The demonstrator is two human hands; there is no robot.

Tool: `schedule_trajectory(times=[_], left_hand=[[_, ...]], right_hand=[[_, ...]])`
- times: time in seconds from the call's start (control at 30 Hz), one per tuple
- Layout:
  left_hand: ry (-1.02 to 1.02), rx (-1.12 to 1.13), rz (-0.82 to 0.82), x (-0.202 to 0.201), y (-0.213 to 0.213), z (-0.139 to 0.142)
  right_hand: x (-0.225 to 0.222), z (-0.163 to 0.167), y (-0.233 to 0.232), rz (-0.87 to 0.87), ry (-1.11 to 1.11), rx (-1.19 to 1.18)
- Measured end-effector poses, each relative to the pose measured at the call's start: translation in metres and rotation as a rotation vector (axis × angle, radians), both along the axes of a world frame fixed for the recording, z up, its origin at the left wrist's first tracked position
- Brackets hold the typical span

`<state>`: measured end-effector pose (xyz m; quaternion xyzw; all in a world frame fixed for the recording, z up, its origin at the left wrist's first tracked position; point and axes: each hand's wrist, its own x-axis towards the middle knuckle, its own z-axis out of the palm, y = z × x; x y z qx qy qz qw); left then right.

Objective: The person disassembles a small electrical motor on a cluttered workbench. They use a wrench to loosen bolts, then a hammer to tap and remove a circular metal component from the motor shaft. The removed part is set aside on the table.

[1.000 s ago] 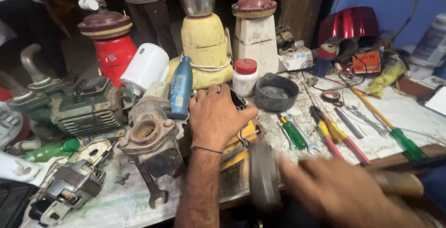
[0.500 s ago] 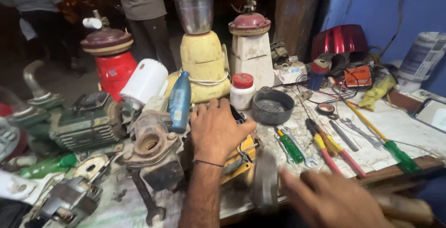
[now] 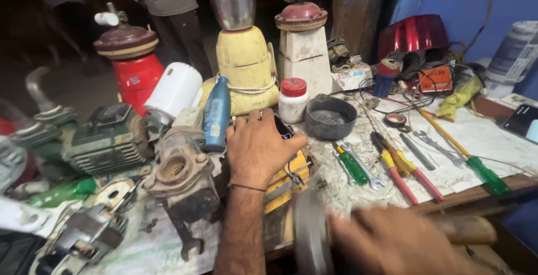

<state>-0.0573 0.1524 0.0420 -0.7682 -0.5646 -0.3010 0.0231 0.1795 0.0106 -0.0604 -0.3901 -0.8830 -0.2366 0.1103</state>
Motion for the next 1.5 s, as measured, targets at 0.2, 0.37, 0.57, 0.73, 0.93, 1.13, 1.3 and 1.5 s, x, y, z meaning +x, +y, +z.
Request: schedule_trajectory(times=[0.2, 0.37, 0.57, 0.73, 0.93, 1.13, 1.3, 1.5], left_hand=[[-0.018, 0.021, 0.001, 0.006, 0.003, 0.004], [-0.019, 0.027, 0.01, 0.007, 0.004, -0.003], [-0.013, -0.002, 0.018, 0.01, 0.001, 0.0], [-0.025, 0.025, 0.011, 0.008, -0.001, 0.002], [0.054, -0.074, 0.012, 0.012, -0.001, 0.003], [0.029, -0.042, 0.014, 0.015, 0.0, 0.006], [0.02, -0.031, 0.032, 0.017, 0.0, 0.0], [0.018, 0.076, -0.005, 0.012, 0.002, -0.002]], right_hand=[[-0.006, 0.016, 0.0, -0.088, -0.006, -0.002], [-0.017, 0.03, 0.006, -0.236, 0.001, -0.005], [-0.003, 0.021, -0.005, 0.038, 0.046, 0.178], [0.008, 0.007, 0.013, -0.183, 0.014, 0.024], [0.018, 0.002, -0.004, -0.033, 0.023, 0.112], [0.001, 0.027, 0.012, -0.251, 0.033, 0.053], [-0.01, 0.035, -0.008, 0.103, 0.089, 0.166], [0.008, 0.016, 0.007, -0.277, -0.025, 0.191]])
